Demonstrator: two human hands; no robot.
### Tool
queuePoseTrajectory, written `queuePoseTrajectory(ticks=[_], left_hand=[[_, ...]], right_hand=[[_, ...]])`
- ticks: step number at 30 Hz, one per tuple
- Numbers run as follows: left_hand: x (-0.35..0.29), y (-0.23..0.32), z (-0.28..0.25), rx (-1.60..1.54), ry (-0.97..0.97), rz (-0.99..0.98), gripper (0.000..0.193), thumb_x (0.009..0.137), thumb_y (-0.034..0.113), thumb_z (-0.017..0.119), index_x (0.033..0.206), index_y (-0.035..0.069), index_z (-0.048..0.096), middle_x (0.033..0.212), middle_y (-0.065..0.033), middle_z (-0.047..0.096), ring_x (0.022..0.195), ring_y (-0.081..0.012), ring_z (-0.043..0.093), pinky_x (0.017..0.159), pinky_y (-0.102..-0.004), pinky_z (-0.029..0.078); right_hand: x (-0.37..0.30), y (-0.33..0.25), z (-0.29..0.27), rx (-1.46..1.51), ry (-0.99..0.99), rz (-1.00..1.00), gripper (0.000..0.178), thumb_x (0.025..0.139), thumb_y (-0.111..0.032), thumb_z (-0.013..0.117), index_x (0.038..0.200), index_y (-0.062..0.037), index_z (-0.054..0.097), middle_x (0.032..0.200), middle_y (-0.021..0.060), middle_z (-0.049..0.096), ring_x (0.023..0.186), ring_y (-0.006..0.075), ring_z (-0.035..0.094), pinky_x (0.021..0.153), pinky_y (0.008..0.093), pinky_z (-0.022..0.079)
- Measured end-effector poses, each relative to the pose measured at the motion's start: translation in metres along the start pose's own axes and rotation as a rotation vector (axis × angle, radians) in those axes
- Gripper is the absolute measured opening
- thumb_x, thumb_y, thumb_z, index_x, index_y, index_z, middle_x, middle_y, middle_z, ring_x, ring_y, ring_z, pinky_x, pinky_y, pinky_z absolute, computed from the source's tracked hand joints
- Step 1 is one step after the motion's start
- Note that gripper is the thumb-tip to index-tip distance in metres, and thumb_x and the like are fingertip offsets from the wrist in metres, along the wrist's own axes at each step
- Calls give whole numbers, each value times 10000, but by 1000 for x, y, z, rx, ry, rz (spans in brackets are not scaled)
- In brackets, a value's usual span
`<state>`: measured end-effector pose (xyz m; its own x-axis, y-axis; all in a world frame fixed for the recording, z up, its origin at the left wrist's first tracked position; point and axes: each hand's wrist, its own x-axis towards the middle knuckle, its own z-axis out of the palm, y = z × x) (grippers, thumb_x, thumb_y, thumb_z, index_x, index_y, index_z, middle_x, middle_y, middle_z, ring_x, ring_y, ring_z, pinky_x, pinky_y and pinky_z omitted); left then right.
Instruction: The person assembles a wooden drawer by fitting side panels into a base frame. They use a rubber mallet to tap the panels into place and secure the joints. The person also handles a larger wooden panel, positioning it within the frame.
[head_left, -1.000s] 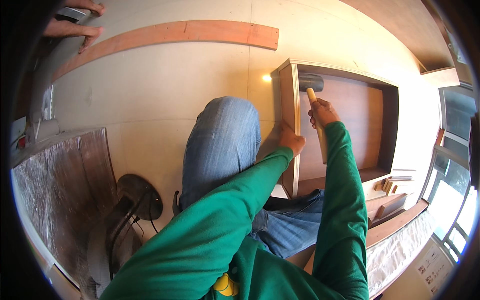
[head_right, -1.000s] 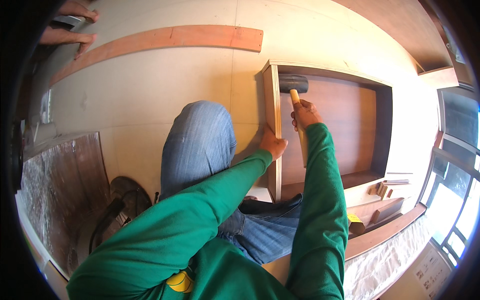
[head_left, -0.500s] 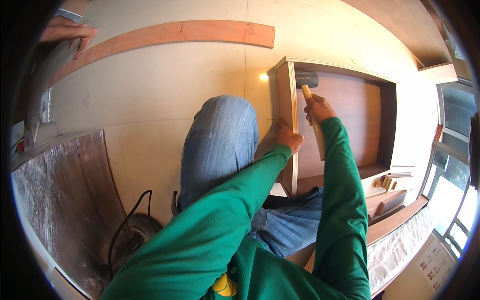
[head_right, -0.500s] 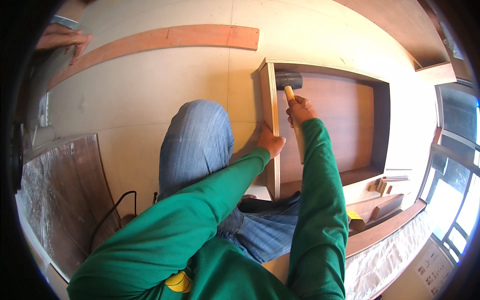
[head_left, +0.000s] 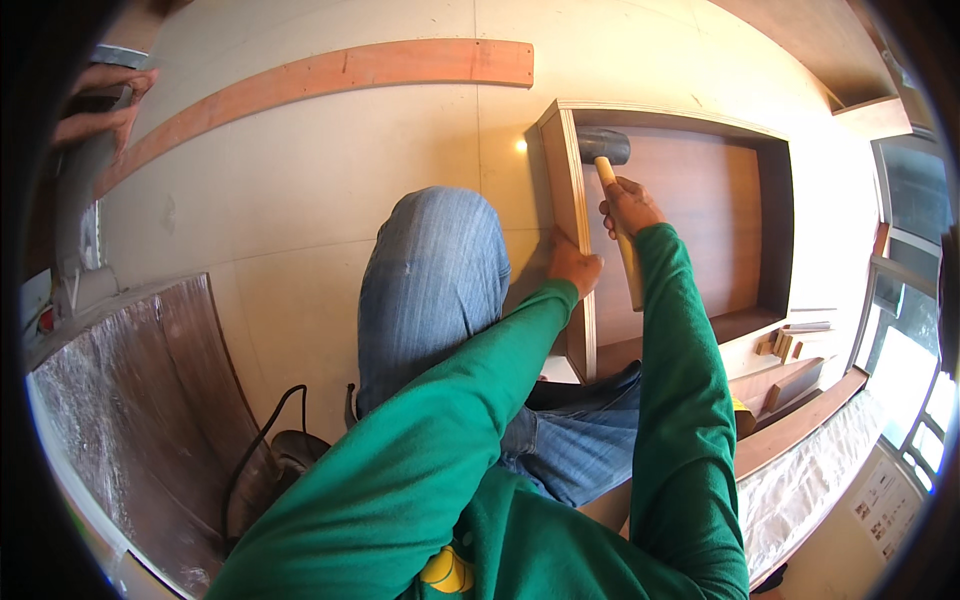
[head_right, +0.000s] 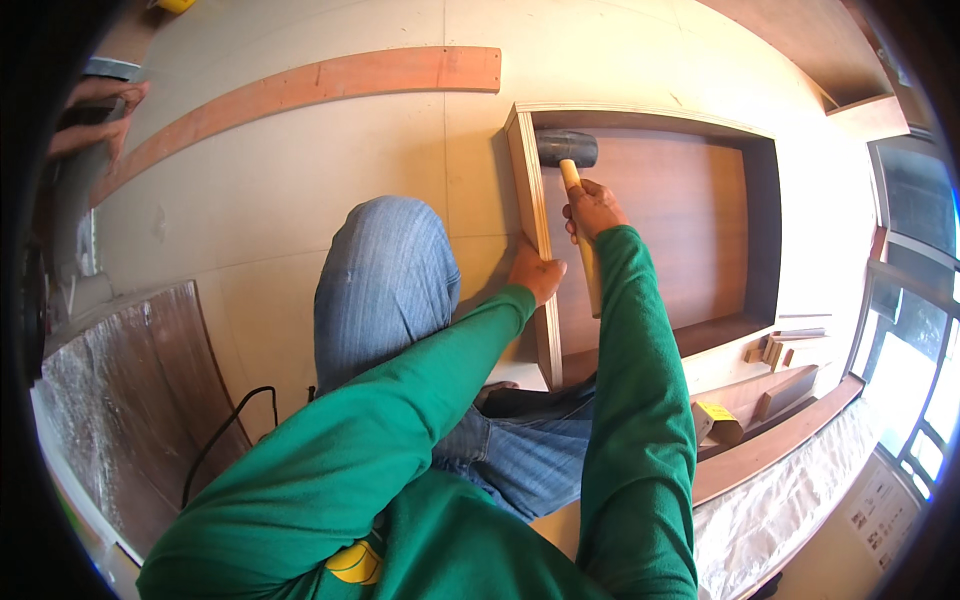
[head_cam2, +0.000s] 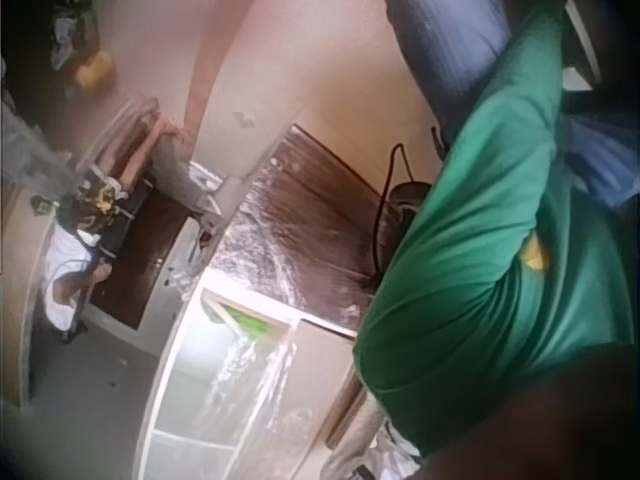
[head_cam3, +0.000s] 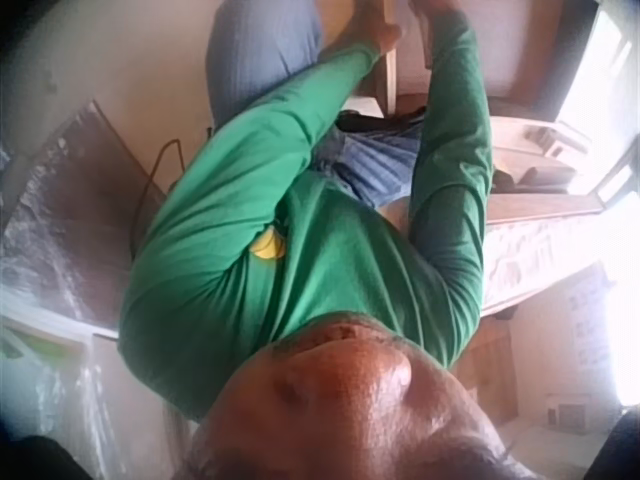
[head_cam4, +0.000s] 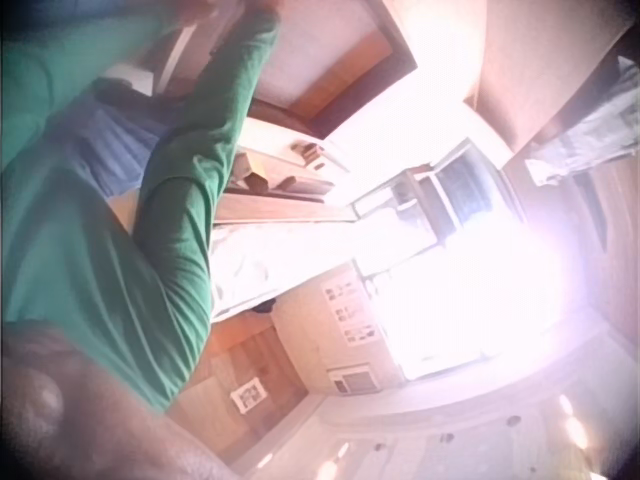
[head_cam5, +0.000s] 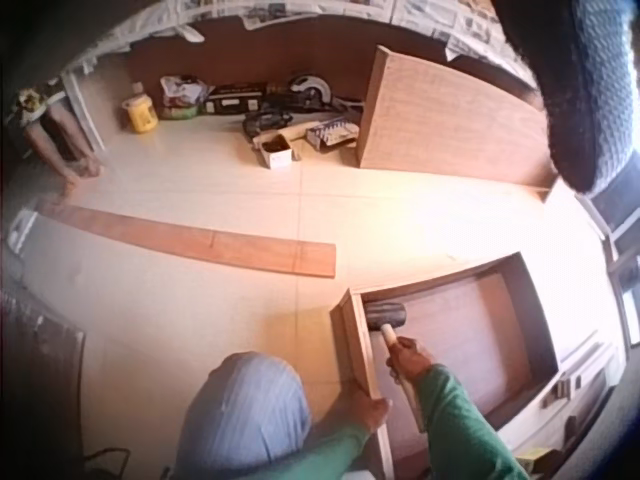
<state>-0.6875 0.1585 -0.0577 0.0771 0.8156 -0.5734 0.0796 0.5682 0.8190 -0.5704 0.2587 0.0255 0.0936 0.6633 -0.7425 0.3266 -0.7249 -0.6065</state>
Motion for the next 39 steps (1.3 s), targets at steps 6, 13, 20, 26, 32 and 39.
queuePoseTrajectory(ticks=[6,13,20,26,32,39], left_hand=[[3,-2,-1,-6,-18,-2,786,735,100,687,1380,-85,278,1215,-311,603,1131,-427,631,993,-435,497],[0,14,-13,37,-97,-3,755,743,216,702,1360,-38,350,1195,-278,651,1089,-398,659,958,-447,521],[-10,27,1,56,94,-71,909,788,337,713,1504,13,255,1331,-306,581,1227,-441,583,1067,-462,447],[-4,13,5,42,125,-12,669,806,246,667,1375,-13,431,1221,-230,613,1113,-352,610,996,-424,477],[-1,9,4,48,90,-53,925,786,225,675,1554,7,207,1319,-314,579,1208,-402,600,1056,-417,467],[6,-15,7,28,198,121,785,779,261,677,1462,-1,392,1176,-192,650,1034,-303,633,940,-401,504]], right_hand=[[-13,-5,-7,-31,73,-12,334,1033,-310,482,1183,-36,599,776,45,567,558,135,551,470,314,483],[-72,35,-51,-138,119,121,334,1019,-318,502,1152,-26,594,798,58,588,568,153,578,485,333,503],[-120,85,-58,-263,-12,220,343,1019,-320,519,1163,-18,588,782,71,590,523,168,578,443,350,497],[-154,103,-50,-341,-109,363,324,1029,-308,511,1149,-16,583,739,70,573,500,175,581,434,342,503],[-164,120,-33,-350,-259,394,301,1031,-271,493,1154,-8,571,718,73,591,504,173,598,438,327,526],[-160,137,-30,-368,-246,358,357,1028,-314,489,1195,-21,607,680,103,630,505,186,622,445,351,531]])
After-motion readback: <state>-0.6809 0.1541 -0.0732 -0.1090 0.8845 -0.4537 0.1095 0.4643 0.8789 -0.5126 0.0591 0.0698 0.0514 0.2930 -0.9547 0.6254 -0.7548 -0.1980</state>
